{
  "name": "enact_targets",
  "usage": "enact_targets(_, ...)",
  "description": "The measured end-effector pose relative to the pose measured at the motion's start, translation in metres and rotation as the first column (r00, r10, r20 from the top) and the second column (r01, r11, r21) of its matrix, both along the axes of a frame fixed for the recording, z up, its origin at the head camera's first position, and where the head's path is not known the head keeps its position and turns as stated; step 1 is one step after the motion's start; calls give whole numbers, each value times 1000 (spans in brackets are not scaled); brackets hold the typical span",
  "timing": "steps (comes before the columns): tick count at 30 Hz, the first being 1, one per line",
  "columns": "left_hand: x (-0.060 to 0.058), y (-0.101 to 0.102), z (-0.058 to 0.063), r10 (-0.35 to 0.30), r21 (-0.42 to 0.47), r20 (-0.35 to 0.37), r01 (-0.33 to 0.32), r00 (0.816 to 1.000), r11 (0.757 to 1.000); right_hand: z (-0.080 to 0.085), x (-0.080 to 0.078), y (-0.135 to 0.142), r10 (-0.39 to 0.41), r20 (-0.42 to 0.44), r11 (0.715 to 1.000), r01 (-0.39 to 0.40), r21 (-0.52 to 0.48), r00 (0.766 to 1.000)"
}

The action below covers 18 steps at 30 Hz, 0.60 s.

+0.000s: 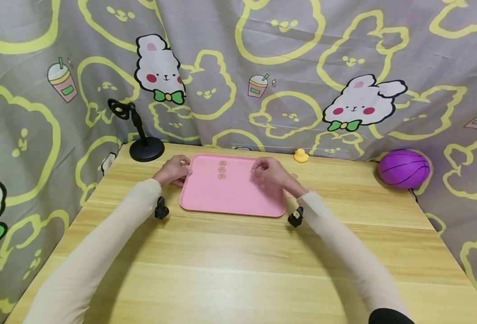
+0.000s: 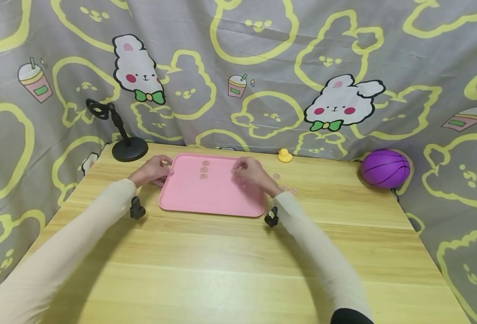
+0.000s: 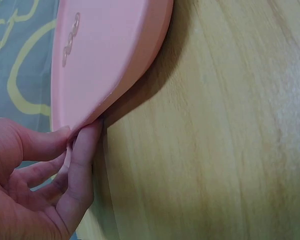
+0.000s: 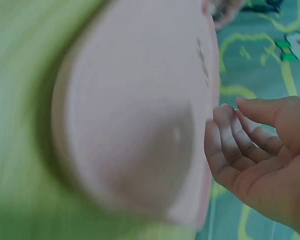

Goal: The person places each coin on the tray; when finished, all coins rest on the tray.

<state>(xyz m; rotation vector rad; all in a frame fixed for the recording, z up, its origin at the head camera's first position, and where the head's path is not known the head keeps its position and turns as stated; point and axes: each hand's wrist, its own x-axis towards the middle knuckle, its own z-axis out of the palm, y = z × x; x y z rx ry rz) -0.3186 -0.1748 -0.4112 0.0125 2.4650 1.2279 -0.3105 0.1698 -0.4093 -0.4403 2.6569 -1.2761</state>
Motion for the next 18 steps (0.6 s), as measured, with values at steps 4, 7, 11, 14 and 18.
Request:
enact_targets(4,-1,-1,-1,1,19,12,-1,1000,1000,8,-1,34,-66,-24,998,65,-15,998)
enact_targets(7,-1,-1,-2,2,24,13,-2,1000,1000,9,-2,59,-109,-29,994,108,-18,994)
enact_targets(11,-2,0,-3,6,26,10,-7,1000,1000,7,-2,90,-158,-18,987,158,-11,987)
enact_targets(14,-3,0,-4,3,28,8,-3,1000,1000,4,-1,108,-191,-9,981,191,11,981)
enact_targets(18,-3,-1,-4,4,25,11,-5,1000,1000,-3,0,124,-207,6,977,206,54,978)
